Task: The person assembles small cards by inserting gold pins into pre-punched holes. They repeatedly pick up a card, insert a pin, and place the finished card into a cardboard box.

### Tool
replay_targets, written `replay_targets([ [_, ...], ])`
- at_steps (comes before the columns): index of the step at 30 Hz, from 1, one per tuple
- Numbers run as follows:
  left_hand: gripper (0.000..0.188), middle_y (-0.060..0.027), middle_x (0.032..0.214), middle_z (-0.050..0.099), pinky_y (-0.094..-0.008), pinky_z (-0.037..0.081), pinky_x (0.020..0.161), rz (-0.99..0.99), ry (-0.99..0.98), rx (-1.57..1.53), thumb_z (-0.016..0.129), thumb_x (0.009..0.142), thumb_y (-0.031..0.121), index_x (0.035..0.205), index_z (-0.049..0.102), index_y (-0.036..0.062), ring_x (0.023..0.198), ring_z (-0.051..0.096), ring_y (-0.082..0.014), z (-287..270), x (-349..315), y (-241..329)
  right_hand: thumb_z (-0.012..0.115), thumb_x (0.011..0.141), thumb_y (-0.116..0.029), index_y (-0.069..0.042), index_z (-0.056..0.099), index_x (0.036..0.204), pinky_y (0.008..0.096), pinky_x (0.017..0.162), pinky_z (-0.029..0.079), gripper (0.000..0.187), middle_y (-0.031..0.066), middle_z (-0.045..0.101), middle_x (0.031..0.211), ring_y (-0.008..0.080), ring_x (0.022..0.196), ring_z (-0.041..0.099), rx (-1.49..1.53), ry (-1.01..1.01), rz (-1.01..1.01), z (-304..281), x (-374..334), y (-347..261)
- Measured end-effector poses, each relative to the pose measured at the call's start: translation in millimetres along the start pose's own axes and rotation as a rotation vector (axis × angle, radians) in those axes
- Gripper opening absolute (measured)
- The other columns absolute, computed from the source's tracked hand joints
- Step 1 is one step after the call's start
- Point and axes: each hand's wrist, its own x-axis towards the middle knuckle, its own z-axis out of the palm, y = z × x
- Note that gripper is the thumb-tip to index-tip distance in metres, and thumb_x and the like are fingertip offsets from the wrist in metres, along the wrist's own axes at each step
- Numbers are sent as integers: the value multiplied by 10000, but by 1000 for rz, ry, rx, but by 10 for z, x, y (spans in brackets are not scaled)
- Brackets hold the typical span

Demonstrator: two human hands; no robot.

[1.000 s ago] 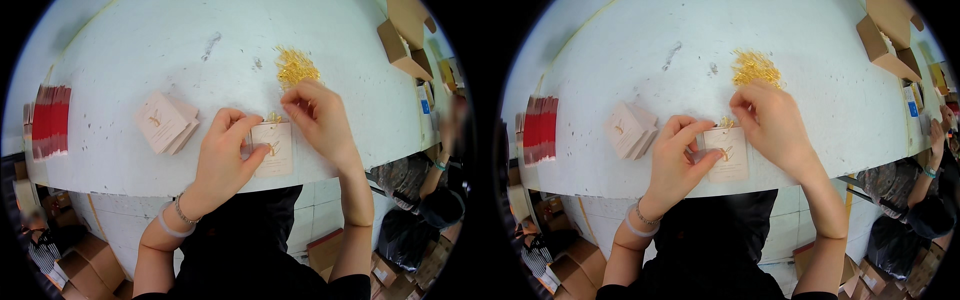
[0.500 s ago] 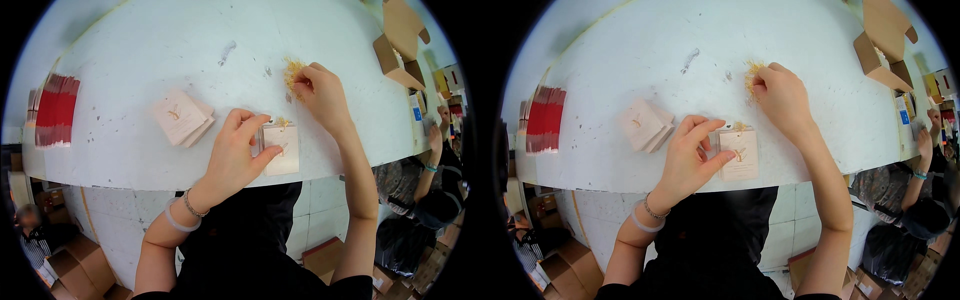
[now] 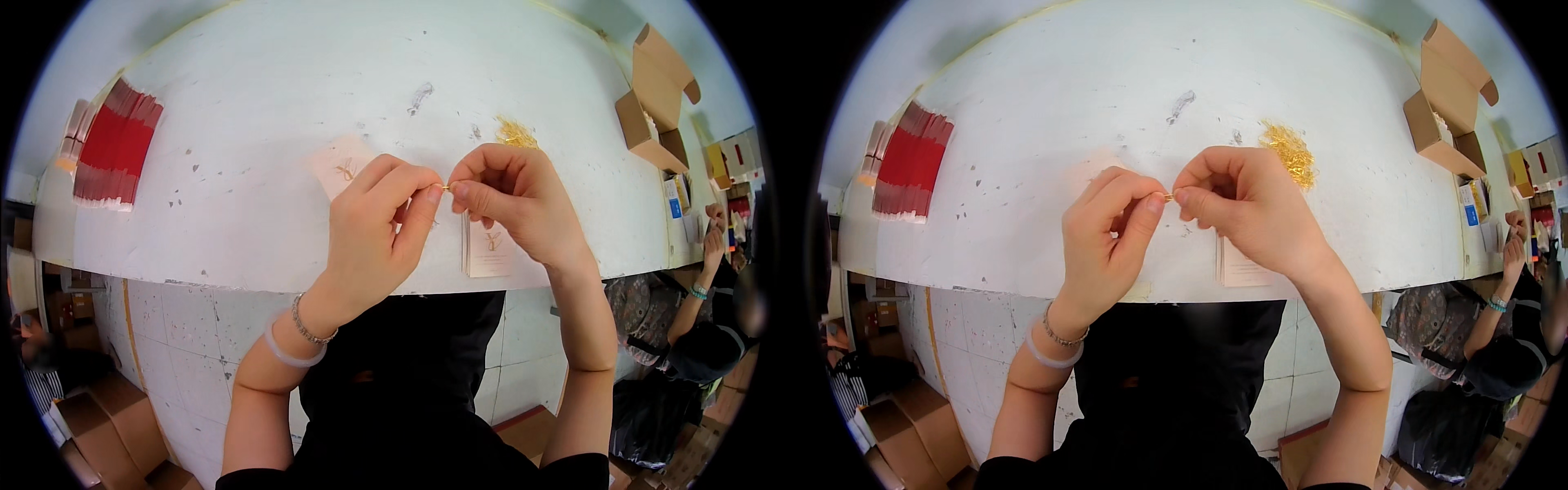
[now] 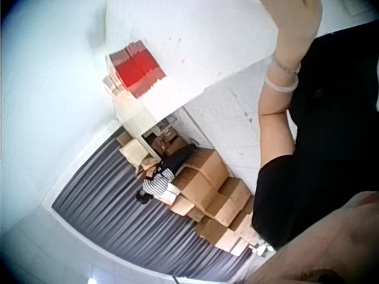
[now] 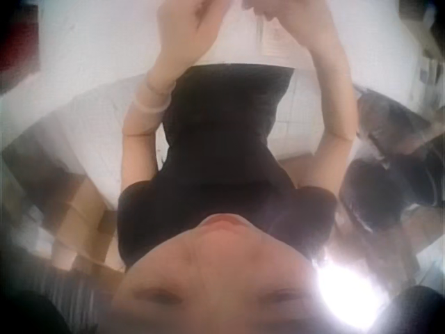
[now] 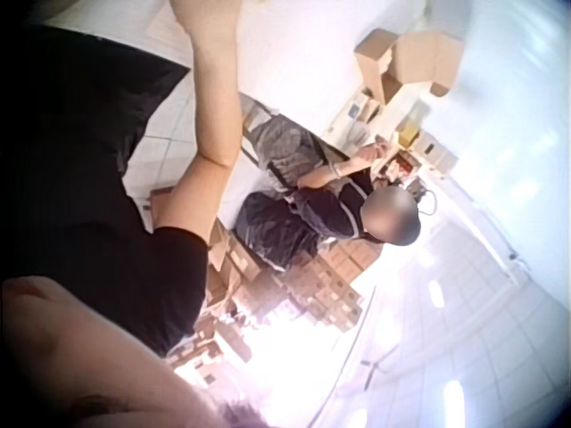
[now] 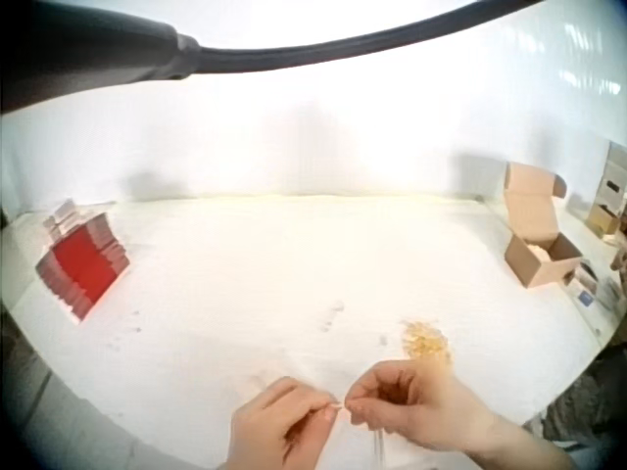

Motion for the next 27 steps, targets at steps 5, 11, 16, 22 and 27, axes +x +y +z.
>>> replay_targets([
  [5,151,-60,794,570,-287,403,498,318,146,187,636,761,-83,864,644,26,616,503,-196,-174,-74,-56,645,842,-46,16,625,859,240,571,473,67,85,669,772,99,660,601,413,-140,155,186,19,-80],
  [11,265,-45,825,593,-296,407,506,514,172,318,628,622,-104,850,647,30,631,499,-202,-275,-67,-52,638,841,-10,0,606,810,212,476,470,45,127,670,766,102,593,602,635,-226,259,234,66,-2],
  [16,148,-57,745,563,-294,395,506,412,147,216,624,718,-82,820,628,24,601,479,-200,-261,-61,-13,644,846,-9,-3,601,785,219,500,484,75,119,677,767,108,592,606,507,-134,182,273,-4,-56],
  [22,113,-39,673,533,-257,352,511,-111,64,-194,600,896,31,788,592,-1,573,454,-110,-257,-112,35,679,828,43,16,636,926,254,530,485,110,74,666,768,115,606,597,-557,281,-658,499,-164,80],
  [27,131,-26,683,553,-246,361,525,-162,65,-247,589,914,47,794,596,-5,588,453,-78,-220,-126,112,659,723,47,-25,605,910,314,504,473,207,72,581,735,229,614,571,-809,459,-888,582,-125,158],
])
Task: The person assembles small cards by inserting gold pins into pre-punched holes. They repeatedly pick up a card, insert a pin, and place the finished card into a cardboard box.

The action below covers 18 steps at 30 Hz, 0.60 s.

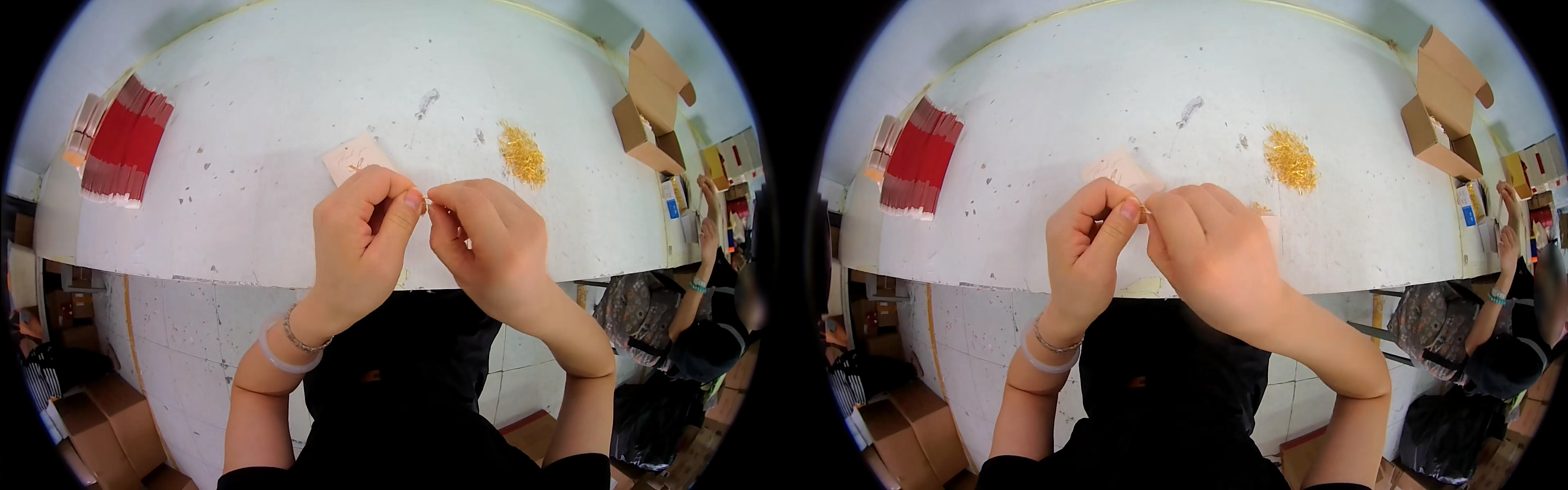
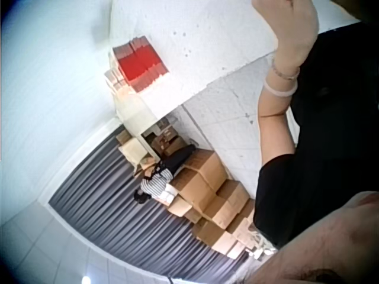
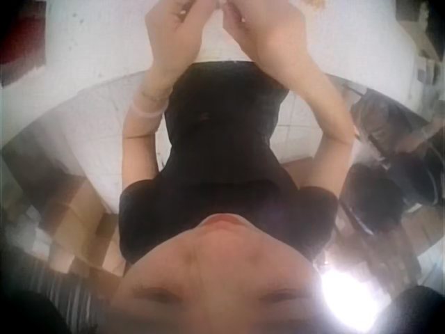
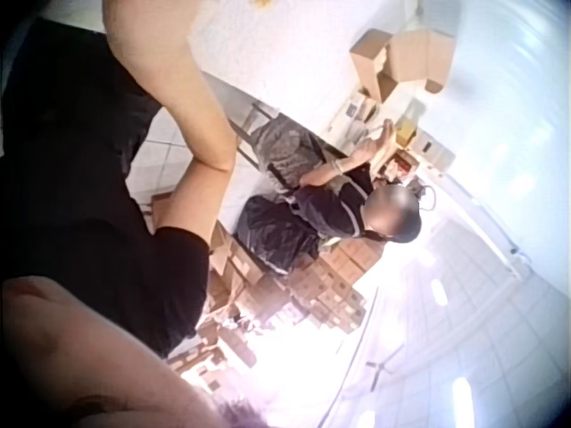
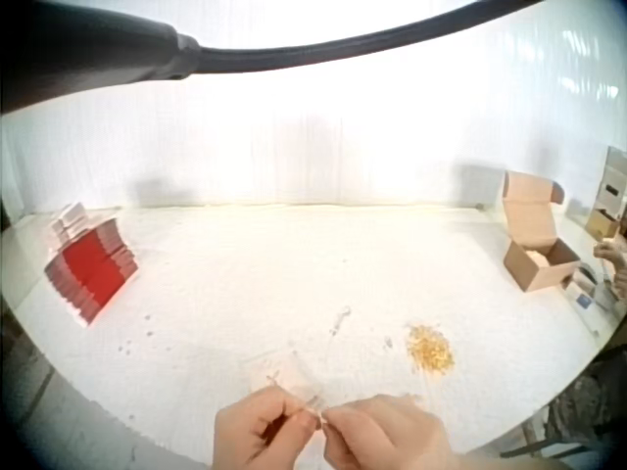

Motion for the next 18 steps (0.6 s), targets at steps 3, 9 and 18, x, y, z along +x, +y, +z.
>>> replay_targets([
  [3,135,-25,699,571,-242,368,530,9,3,-10,581,925,50,804,600,-5,591,453,-76,26,-10,23,658,673,59,-17,598,909,311,501,472,254,76,577,767,224,624,562,-86,68,-91,58,-43,27],
  [9,184,47,700,494,-209,327,590,-105,-4,-66,547,978,109,823,582,17,651,389,-44,77,-30,111,658,735,55,-4,612,931,290,505,477,209,93,587,745,223,620,577,-3,116,-42,53,-42,23],
  [18,196,-67,832,620,-287,449,664,162,48,564,702,854,170,907,637,-6,754,558,-157,-362,335,-192,614,899,10,42,625,925,224,606,545,42,48,667,784,74,666,606,777,-209,818,-258,-2,49],
])
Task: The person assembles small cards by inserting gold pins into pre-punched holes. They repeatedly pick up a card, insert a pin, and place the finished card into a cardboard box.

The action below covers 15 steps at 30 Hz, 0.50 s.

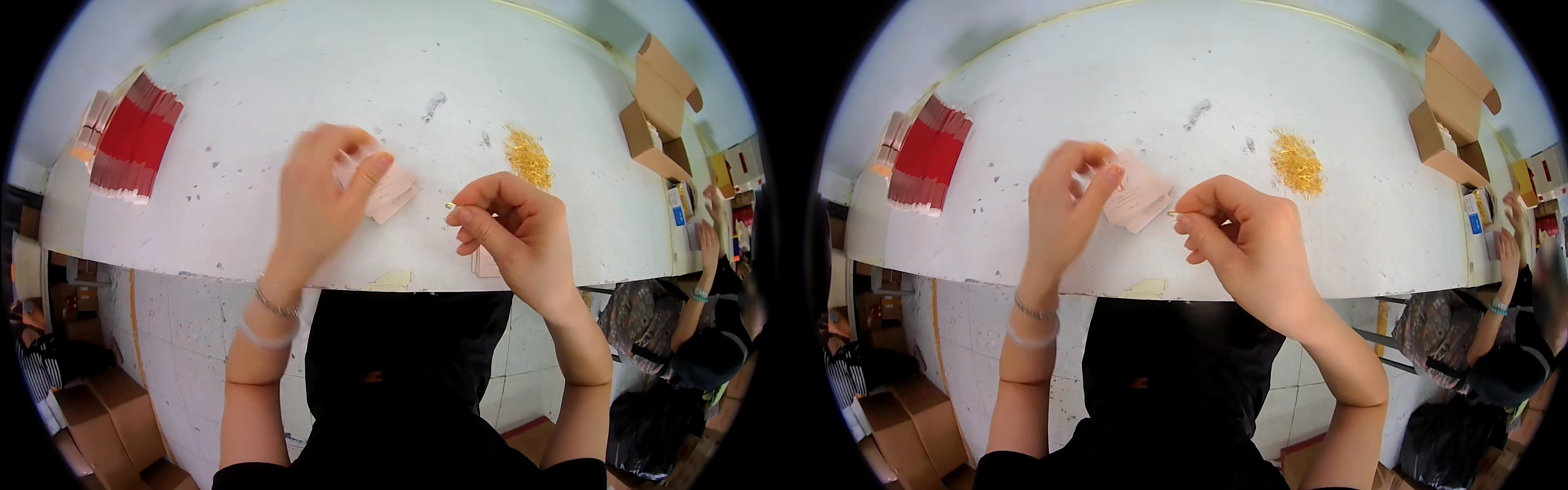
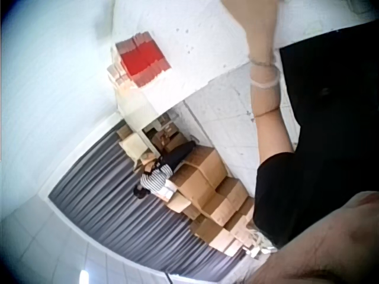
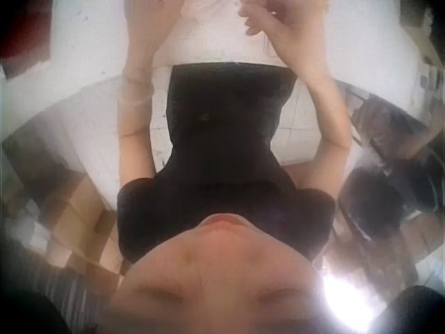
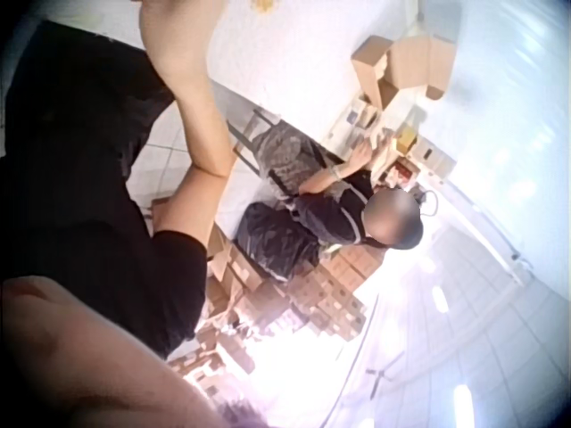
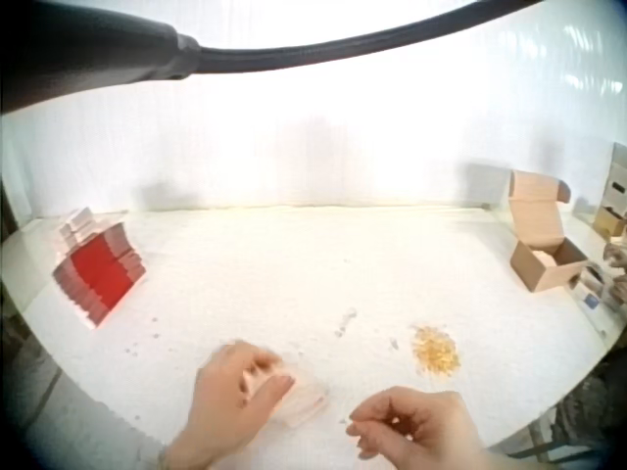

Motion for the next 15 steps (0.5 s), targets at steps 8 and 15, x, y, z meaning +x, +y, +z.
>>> replay_targets([
  [8,491,-100,993,696,-315,493,795,-249,-151,160,791,755,210,1144,619,-35,939,632,-177,-186,75,-528,619,896,17,24,626,895,235,663,519,10,32,644,826,85,718,589,11,78,-119,23,15,70],
  [15,241,-55,750,675,-208,488,601,-252,124,-245,744,806,42,1011,641,-30,659,619,-76,-86,51,70,662,835,44,0,650,864,237,641,459,55,30,581,778,98,673,551,4,189,-227,78,76,74],
])
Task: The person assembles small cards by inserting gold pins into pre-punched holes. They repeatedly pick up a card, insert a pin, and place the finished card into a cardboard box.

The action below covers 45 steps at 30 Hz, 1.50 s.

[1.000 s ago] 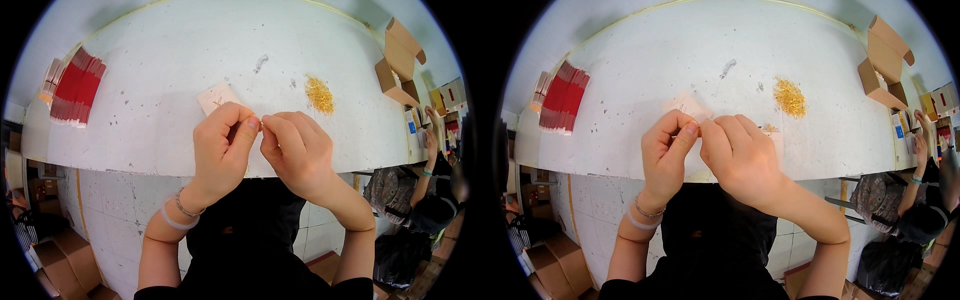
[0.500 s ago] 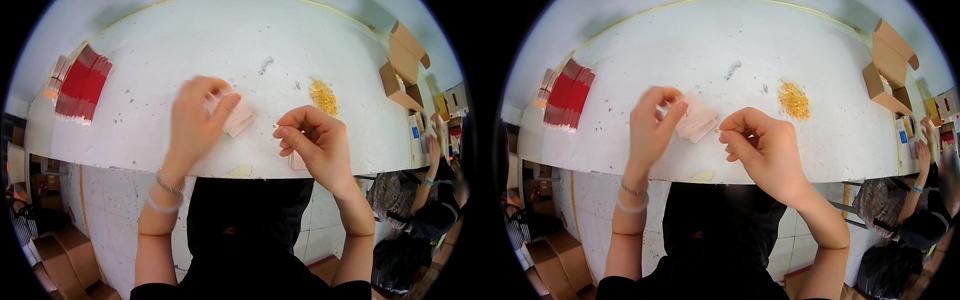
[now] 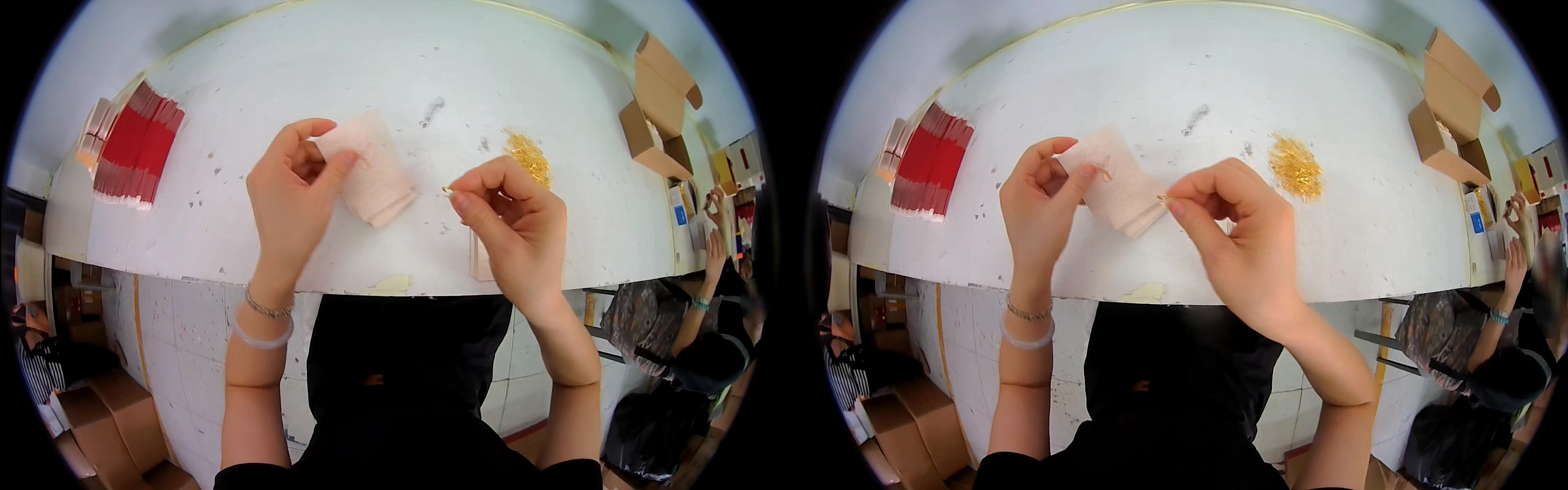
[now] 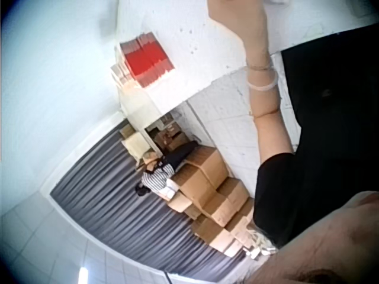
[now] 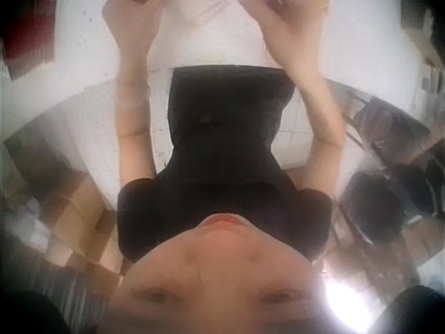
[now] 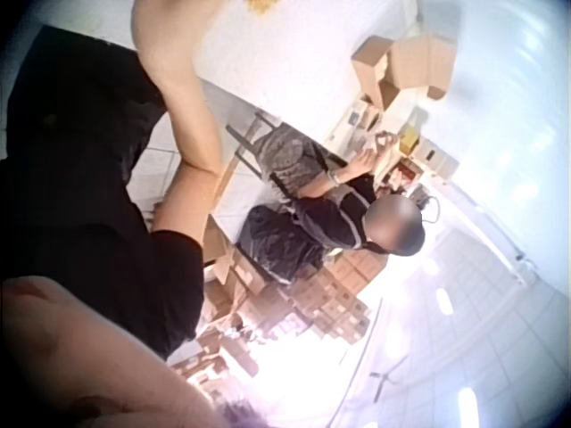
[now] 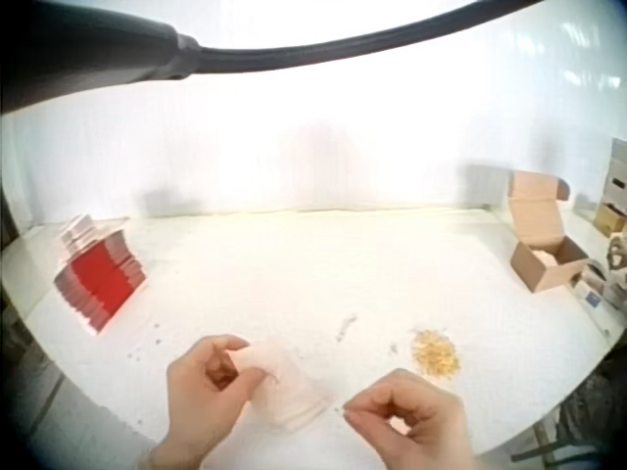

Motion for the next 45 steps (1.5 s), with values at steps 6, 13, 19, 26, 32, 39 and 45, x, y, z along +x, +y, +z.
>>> replay_targets([
  [6,230,-49,737,679,-205,509,582,90,-84,-60,749,814,35,1003,631,-22,661,633,-63,253,-324,397,663,820,49,-7,651,840,250,571,468,61,57,575,754,130,625,569,-81,173,-282,175,79,43],
  [13,170,-45,751,685,-205,499,568,226,-163,20,724,830,-18,975,637,-29,642,597,-46,321,-393,468,651,820,58,-2,654,850,260,559,479,67,66,579,755,146,611,584,-150,239,-346,114,74,50],
  [19,113,-53,624,577,-270,399,429,535,-116,251,746,799,58,857,651,35,486,538,-158,429,-388,448,632,825,60,3,671,903,252,561,467,104,63,572,746,150,619,583,-173,227,-346,0,42,13],
  [26,131,-52,668,588,-289,383,425,726,-337,507,750,784,99,831,644,37,514,533,-185,453,-383,586,663,855,14,22,657,913,223,705,457,59,10,620,798,75,747,555,-237,99,-58,-380,-24,-142],
  [32,268,-22,569,553,-248,384,473,-37,-600,-102,761,807,117,1005,592,51,471,498,-97,622,-387,533,685,815,-47,2,654,808,242,590,433,58,31,644,722,87,648,537,-151,-87,80,-777,117,95],
  [39,303,38,581,556,-184,343,500,-171,-711,-101,733,829,39,1071,551,31,536,461,6,924,-482,92,698,785,-58,-15,657,786,281,640,444,59,45,620,749,145,686,554,-344,-140,197,-891,131,441],
  [45,317,-21,512,546,-244,347,457,-197,-733,-30,786,781,137,1007,582,49,439,450,-78,1042,-457,-35,707,765,-51,-27,652,771,323,645,461,61,75,573,796,206,774,575,-487,-138,164,-904,100,628],
])
